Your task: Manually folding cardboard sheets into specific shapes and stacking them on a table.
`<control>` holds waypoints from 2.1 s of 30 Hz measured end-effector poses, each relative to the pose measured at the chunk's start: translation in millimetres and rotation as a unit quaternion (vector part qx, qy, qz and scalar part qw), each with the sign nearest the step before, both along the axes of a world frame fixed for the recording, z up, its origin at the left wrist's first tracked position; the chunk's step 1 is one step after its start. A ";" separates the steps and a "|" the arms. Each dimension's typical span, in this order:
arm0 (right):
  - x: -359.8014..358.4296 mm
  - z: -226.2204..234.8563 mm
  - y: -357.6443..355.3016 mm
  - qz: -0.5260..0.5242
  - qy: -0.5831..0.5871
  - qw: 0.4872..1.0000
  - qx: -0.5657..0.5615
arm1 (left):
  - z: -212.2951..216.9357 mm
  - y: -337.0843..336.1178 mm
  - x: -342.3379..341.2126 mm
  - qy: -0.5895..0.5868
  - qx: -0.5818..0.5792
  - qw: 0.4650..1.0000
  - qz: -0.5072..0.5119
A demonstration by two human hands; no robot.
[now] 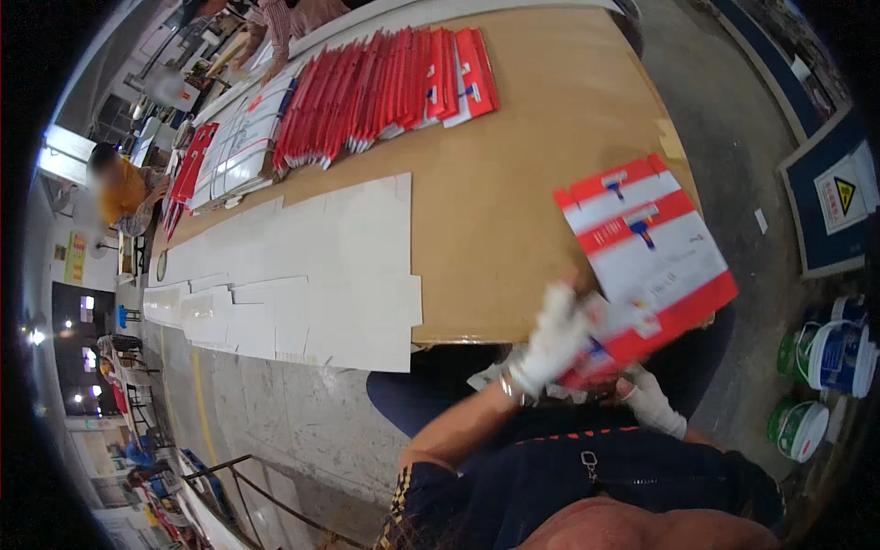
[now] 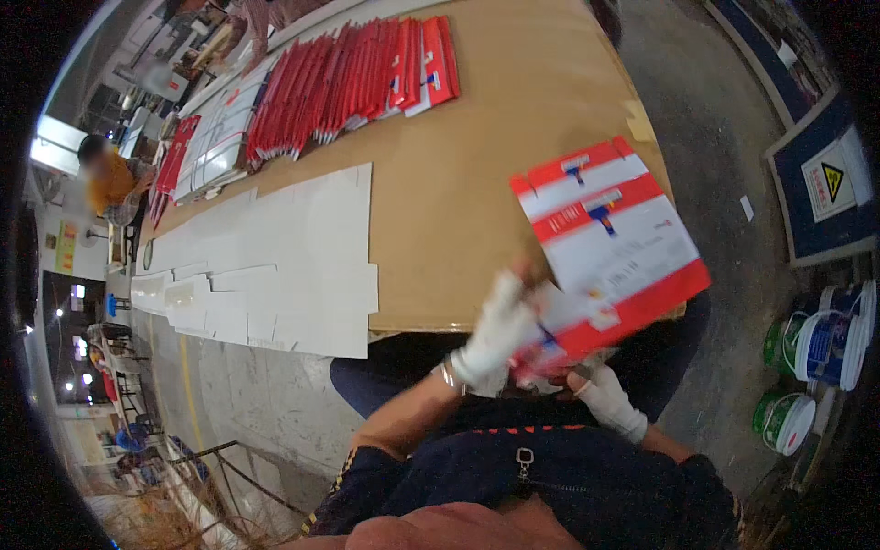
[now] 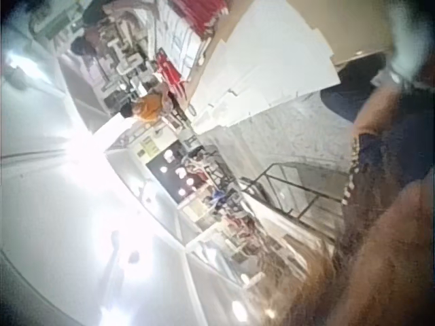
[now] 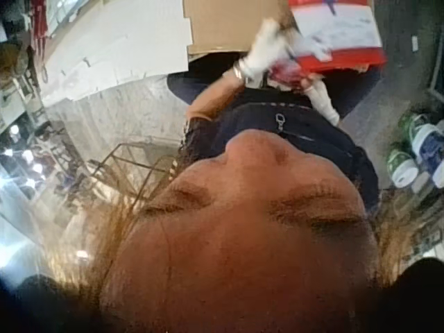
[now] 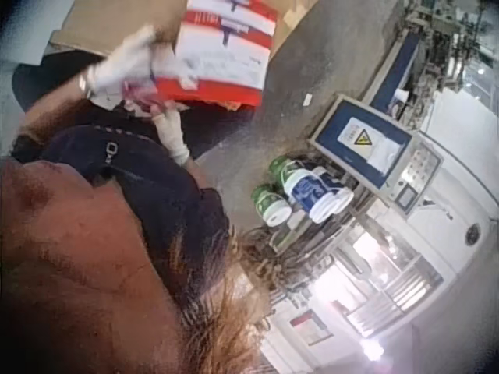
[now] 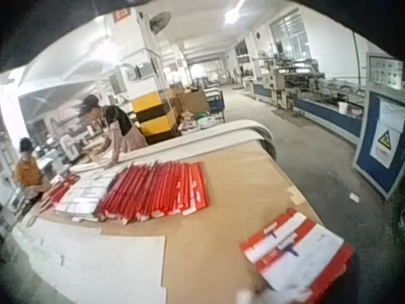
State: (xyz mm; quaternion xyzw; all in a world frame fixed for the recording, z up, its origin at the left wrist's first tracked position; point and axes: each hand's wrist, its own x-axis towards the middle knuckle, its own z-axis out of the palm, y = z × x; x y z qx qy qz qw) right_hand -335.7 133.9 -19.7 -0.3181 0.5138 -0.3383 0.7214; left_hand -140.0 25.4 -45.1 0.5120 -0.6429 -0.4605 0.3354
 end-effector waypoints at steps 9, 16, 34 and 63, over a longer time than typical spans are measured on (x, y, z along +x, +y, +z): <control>-131.6 7.4 -202.1 -0.030 0.303 0.911 -0.278 | 51.6 37.8 164.3 -0.461 -0.148 0.871 0.081; -4.8 -28.0 -519.0 0.014 0.368 0.847 -0.384 | 37.7 68.7 213.2 -0.515 -0.100 0.841 0.131; 72.1 70.2 -140.6 0.221 0.346 0.539 -0.736 | 102.1 61.2 98.9 -0.254 -0.297 0.920 0.012; -120.5 -49.5 -42.3 -0.225 0.422 0.814 -0.330 | -12.2 2.6 -24.9 -0.299 -0.322 0.898 -0.010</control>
